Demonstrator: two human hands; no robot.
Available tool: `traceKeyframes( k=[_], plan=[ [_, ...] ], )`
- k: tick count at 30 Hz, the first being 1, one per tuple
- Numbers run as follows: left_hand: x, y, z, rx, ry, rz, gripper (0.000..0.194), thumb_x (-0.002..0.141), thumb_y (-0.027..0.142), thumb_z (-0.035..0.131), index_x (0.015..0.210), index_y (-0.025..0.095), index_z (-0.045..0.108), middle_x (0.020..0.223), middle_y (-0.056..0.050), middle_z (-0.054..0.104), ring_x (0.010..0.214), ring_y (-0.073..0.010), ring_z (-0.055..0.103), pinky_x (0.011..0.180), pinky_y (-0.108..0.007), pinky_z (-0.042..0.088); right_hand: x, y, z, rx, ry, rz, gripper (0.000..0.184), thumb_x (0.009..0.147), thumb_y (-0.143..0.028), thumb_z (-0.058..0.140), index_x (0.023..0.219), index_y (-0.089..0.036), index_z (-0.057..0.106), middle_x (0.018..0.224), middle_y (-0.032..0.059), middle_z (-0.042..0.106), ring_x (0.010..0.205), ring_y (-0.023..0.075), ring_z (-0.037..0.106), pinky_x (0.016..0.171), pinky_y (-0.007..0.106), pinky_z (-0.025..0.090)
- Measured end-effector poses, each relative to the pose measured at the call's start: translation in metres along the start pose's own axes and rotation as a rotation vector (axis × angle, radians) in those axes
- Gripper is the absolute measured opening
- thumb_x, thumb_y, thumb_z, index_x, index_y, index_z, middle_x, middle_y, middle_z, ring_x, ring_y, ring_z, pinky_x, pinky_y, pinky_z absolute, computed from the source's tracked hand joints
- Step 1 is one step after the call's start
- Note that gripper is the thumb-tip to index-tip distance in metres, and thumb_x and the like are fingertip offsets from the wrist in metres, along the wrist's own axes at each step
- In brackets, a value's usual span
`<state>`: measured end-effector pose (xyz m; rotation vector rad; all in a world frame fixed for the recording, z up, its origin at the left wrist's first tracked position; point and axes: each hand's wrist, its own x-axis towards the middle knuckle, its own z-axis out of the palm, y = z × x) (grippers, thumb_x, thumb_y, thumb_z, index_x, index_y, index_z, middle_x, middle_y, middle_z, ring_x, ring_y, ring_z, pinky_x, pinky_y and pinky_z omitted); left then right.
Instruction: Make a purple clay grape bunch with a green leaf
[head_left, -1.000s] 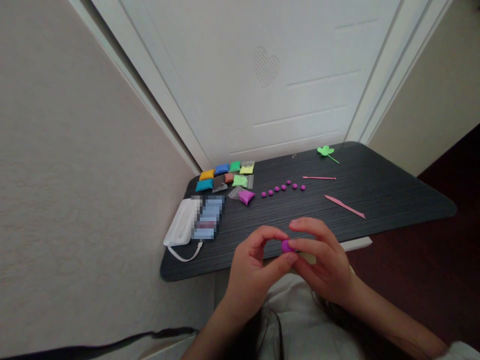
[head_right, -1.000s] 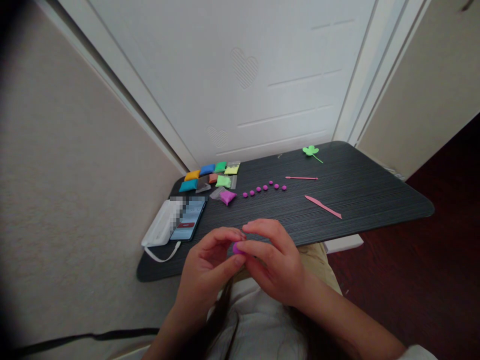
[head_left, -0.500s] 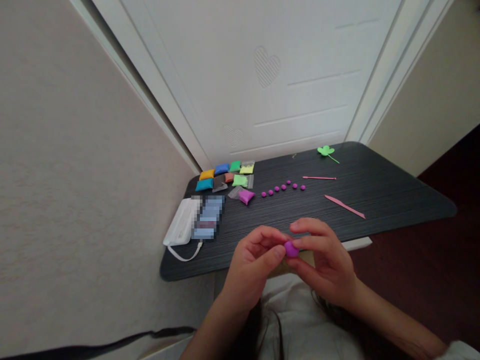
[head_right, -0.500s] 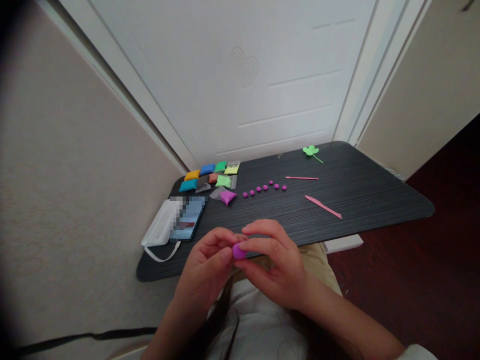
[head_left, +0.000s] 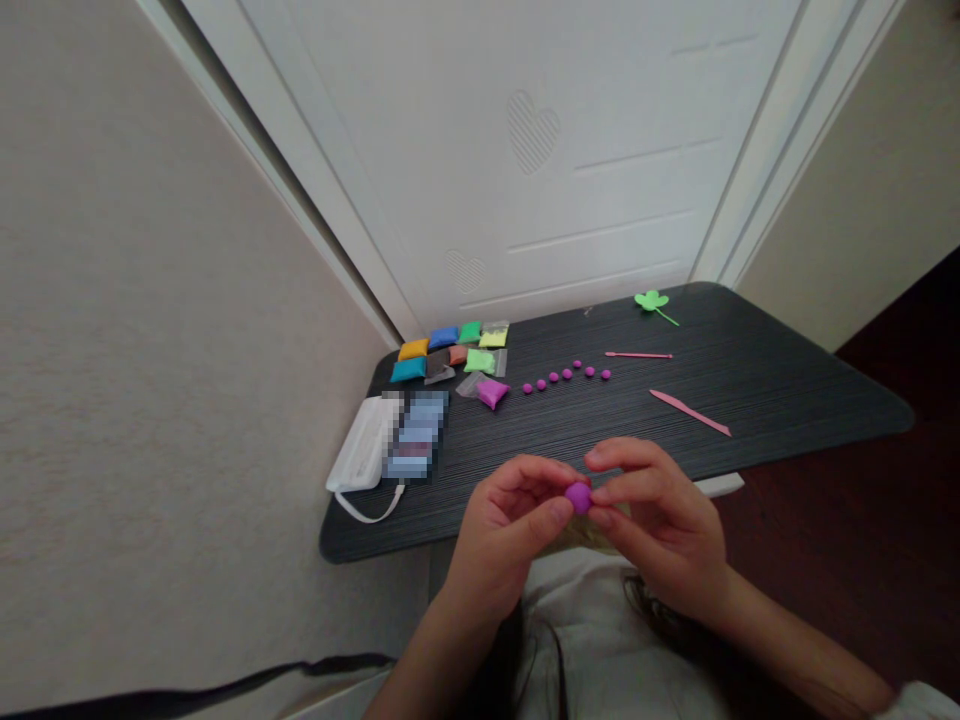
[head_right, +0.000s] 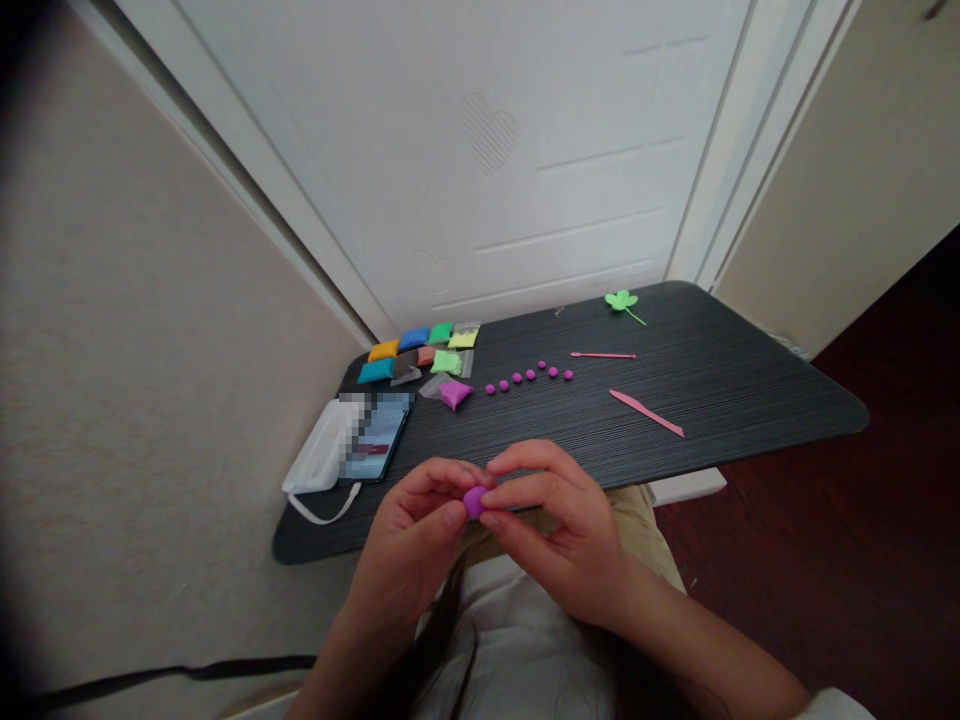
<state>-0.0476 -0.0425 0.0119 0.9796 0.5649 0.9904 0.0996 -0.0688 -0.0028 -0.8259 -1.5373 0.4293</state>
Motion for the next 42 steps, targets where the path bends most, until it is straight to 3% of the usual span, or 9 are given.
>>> traceKeyframes(
  k=[14, 29, 38, 42],
  plan=[
    [-0.0004, 0.0013, 0.0012, 0.053, 0.061, -0.032, 0.015, 0.066, 0.015, 0.064, 0.08, 0.019, 0.066, 0.08, -0.001, 0.064, 0.073, -0.0102, 0.056, 0.069, -0.021, 0.044, -0.0018, 0.0036, -0.0004, -0.066, 0.028, -0.078, 0.025, 0.07, -0.009, 0.061, 0.09, -0.024, 0.058, 0.093, 0.0035, 0.058, 0.089, 0.0186, 0.056, 0.079, 0.037, 0.047],
    [0.0014, 0.0007, 0.0019, 0.098, 0.054, 0.02, 0.015, 0.067, 0.013, 0.063, 0.08, 0.019, 0.067, 0.083, -0.002, 0.063, 0.076, -0.0111, 0.055, 0.071, -0.022, 0.044, -0.001, 0.0015, -0.0021, -0.072, 0.026, 0.04, 0.016, 0.074, -0.014, 0.057, 0.087, -0.023, 0.06, 0.091, 0.004, 0.059, 0.089, 0.0186, 0.056, 0.079, 0.036, 0.047],
    [0.003, 0.0005, 0.0036, 0.047, 0.129, 0.049, 0.016, 0.068, 0.012, 0.062, 0.082, 0.019, 0.065, 0.084, -0.001, 0.065, 0.077, -0.0098, 0.057, 0.074, -0.021, 0.045, -0.0076, 0.0073, -0.0012, -0.28, 0.009, -0.171, 0.045, 0.071, -0.009, 0.056, 0.113, -0.026, 0.052, 0.106, 0.0069, 0.054, 0.096, 0.0218, 0.053, 0.082, 0.041, 0.045],
    [0.0032, -0.0003, 0.0034, 0.031, 0.146, 0.05, 0.015, 0.067, 0.013, 0.063, 0.081, 0.019, 0.064, 0.084, -0.001, 0.064, 0.077, -0.0101, 0.057, 0.074, -0.021, 0.045, -0.0086, 0.0094, 0.0012, -0.318, 0.011, -0.188, 0.047, 0.071, -0.009, 0.056, 0.114, -0.027, 0.051, 0.108, 0.0068, 0.054, 0.095, 0.022, 0.053, 0.079, 0.041, 0.046]
  ],
)
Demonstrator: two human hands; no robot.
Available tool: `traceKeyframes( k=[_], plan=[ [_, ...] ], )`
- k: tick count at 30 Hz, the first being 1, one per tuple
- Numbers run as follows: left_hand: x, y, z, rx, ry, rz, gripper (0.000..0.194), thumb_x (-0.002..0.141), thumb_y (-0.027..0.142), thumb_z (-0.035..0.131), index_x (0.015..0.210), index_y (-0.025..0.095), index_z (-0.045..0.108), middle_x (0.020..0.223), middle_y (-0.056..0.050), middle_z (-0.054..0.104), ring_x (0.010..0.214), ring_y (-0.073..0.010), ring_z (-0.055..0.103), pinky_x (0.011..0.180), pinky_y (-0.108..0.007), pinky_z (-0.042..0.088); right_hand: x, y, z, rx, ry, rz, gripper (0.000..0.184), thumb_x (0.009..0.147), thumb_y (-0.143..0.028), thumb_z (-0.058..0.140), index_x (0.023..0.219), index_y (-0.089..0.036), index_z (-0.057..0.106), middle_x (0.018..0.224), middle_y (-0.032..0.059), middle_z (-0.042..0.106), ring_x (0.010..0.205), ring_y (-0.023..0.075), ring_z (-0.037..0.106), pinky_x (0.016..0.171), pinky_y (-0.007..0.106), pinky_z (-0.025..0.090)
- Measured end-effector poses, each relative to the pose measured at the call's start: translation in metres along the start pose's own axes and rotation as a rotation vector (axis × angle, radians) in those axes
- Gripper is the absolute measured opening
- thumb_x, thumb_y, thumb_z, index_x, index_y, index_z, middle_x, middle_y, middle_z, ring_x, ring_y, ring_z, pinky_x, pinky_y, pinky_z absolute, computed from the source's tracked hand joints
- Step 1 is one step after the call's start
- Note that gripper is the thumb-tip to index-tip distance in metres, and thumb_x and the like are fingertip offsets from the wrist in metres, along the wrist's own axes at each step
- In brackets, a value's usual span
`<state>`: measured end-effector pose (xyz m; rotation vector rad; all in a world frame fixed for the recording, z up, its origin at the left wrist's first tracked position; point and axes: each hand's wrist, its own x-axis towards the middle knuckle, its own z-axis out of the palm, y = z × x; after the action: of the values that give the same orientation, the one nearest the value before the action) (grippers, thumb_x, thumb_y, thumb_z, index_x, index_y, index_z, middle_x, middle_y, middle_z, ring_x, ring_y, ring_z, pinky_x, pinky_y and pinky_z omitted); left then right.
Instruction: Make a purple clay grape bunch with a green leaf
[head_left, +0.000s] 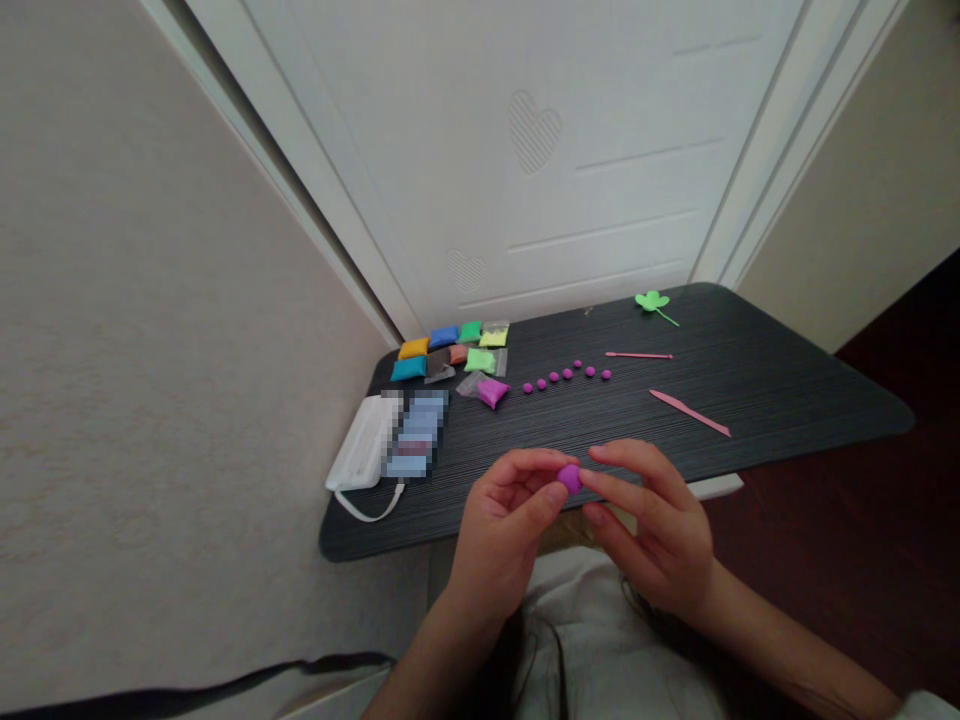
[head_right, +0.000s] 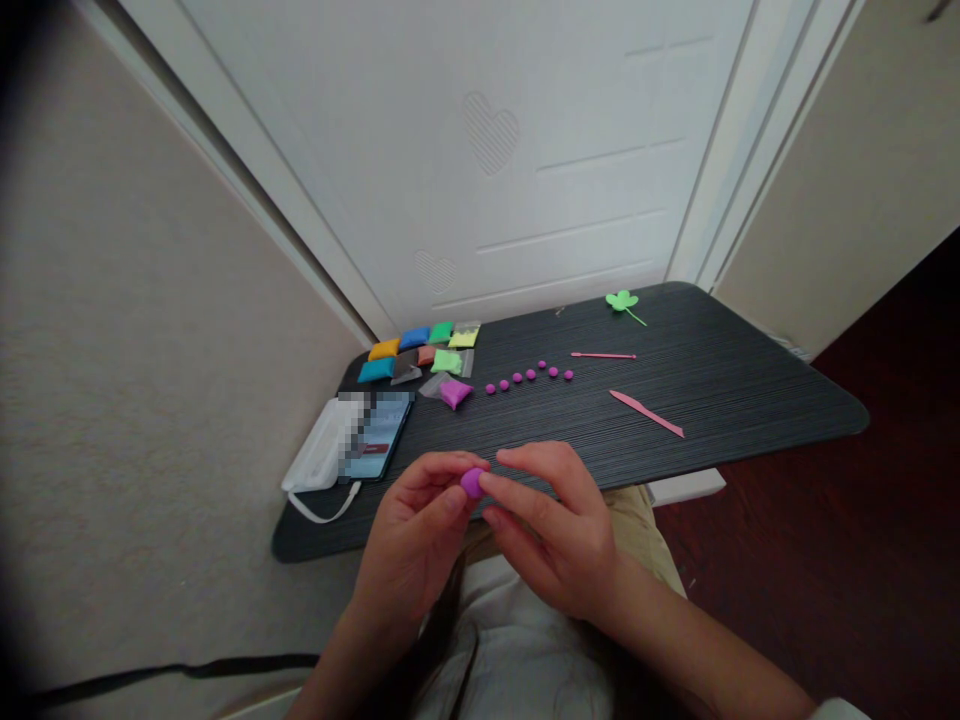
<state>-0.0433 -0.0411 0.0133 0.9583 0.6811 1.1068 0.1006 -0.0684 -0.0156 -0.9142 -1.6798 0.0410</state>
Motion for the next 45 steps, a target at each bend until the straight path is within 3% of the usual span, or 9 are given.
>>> traceKeyframes(
  k=[4, 9, 21, 24, 27, 29, 34, 39, 45],
  plan=[
    [-0.001, -0.001, 0.0, 0.006, -0.014, -0.001, 0.016, 0.067, 0.012, 0.063, 0.081, 0.02, 0.064, 0.084, 0.0, 0.064, 0.078, -0.0093, 0.057, 0.075, -0.02, 0.044, -0.001, -0.001, 0.0, -0.004, 0.006, 0.027, 0.047, 0.072, -0.012, 0.055, 0.116, -0.026, 0.047, 0.113, 0.008, 0.05, 0.098, 0.0228, 0.052, 0.081, 0.042, 0.045],
    [0.0, -0.002, -0.001, -0.018, -0.011, 0.02, 0.017, 0.069, 0.01, 0.061, 0.082, 0.021, 0.064, 0.083, 0.001, 0.065, 0.079, -0.0079, 0.057, 0.075, -0.019, 0.044, 0.003, -0.005, -0.002, 0.013, -0.111, 0.032, 0.046, 0.071, -0.01, 0.053, 0.115, -0.024, 0.046, 0.114, 0.0088, 0.049, 0.104, 0.0236, 0.049, 0.085, 0.043, 0.044],
    [0.0, -0.002, 0.0, 0.019, 0.028, -0.001, 0.015, 0.065, 0.013, 0.064, 0.079, 0.019, 0.063, 0.082, -0.001, 0.064, 0.077, -0.0108, 0.058, 0.074, -0.022, 0.045, 0.002, -0.004, 0.001, -0.02, -0.075, 0.022, 0.049, 0.071, -0.01, 0.052, 0.117, -0.025, 0.043, 0.121, 0.0096, 0.041, 0.103, 0.023, 0.05, 0.085, 0.044, 0.045],
    [-0.001, -0.004, -0.002, -0.012, 0.023, -0.021, 0.017, 0.065, 0.012, 0.064, 0.08, 0.019, 0.063, 0.081, 0.0, 0.064, 0.076, -0.0097, 0.057, 0.072, -0.02, 0.045, 0.004, -0.003, 0.002, -0.018, -0.104, 0.016, 0.044, 0.072, -0.012, 0.055, 0.112, -0.025, 0.048, 0.115, 0.0088, 0.047, 0.104, 0.0227, 0.049, 0.084, 0.043, 0.045],
    [0.001, -0.008, -0.003, -0.122, -0.005, -0.057, 0.019, 0.065, 0.011, 0.064, 0.082, 0.018, 0.062, 0.079, 0.001, 0.063, 0.072, -0.0073, 0.056, 0.067, -0.016, 0.044, 0.006, -0.001, 0.005, 0.031, -0.068, 0.066, 0.035, 0.072, -0.012, 0.057, 0.104, -0.025, 0.051, 0.108, 0.007, 0.052, 0.102, 0.0212, 0.05, 0.085, 0.042, 0.044],
    [0.006, -0.01, -0.003, -0.275, -0.016, -0.114, 0.015, 0.07, 0.021, 0.061, 0.084, 0.017, 0.062, 0.08, 0.0, 0.062, 0.074, -0.008, 0.056, 0.068, -0.017, 0.044, 0.006, 0.002, 0.009, 0.054, -0.029, 0.123, 0.03, 0.073, -0.013, 0.058, 0.1, -0.024, 0.053, 0.104, 0.0062, 0.053, 0.102, 0.0211, 0.049, 0.087, 0.043, 0.042],
    [0.029, -0.008, 0.003, -0.596, -0.012, -0.34, 0.04, 0.082, 0.044, 0.037, 0.099, 0.016, 0.058, 0.102, -0.007, 0.06, 0.096, -0.0146, 0.055, 0.086, -0.029, 0.041, 0.003, 0.008, 0.022, 0.016, -0.089, 0.153, 0.023, 0.072, -0.021, 0.059, 0.095, -0.025, 0.059, 0.113, 0.0059, 0.049, 0.115, 0.0252, 0.038, 0.095, 0.048, 0.033],
    [0.041, -0.009, 0.007, -0.66, -0.058, -0.293, 0.041, 0.082, 0.045, 0.035, 0.104, 0.017, 0.057, 0.112, -0.006, 0.058, 0.111, -0.0177, 0.048, 0.095, -0.031, 0.035, 0.0, 0.009, 0.03, -0.156, -0.137, 0.119, 0.023, 0.073, -0.021, 0.057, 0.094, -0.027, 0.063, 0.129, 0.003, 0.038, 0.123, 0.0296, 0.026, 0.098, 0.054, 0.022],
    [0.043, -0.015, 0.003, -0.682, -0.027, -0.24, 0.042, 0.086, 0.038, 0.029, 0.095, 0.013, 0.061, 0.102, -0.008, 0.063, 0.104, -0.0171, 0.054, 0.094, -0.029, 0.037, -0.004, 0.009, 0.027, -0.269, -0.152, 0.114, 0.032, 0.075, -0.024, 0.053, 0.106, -0.028, 0.058, 0.132, 0.0034, 0.036, 0.123, 0.0295, 0.026, 0.1, 0.053, 0.017]
  ],
)
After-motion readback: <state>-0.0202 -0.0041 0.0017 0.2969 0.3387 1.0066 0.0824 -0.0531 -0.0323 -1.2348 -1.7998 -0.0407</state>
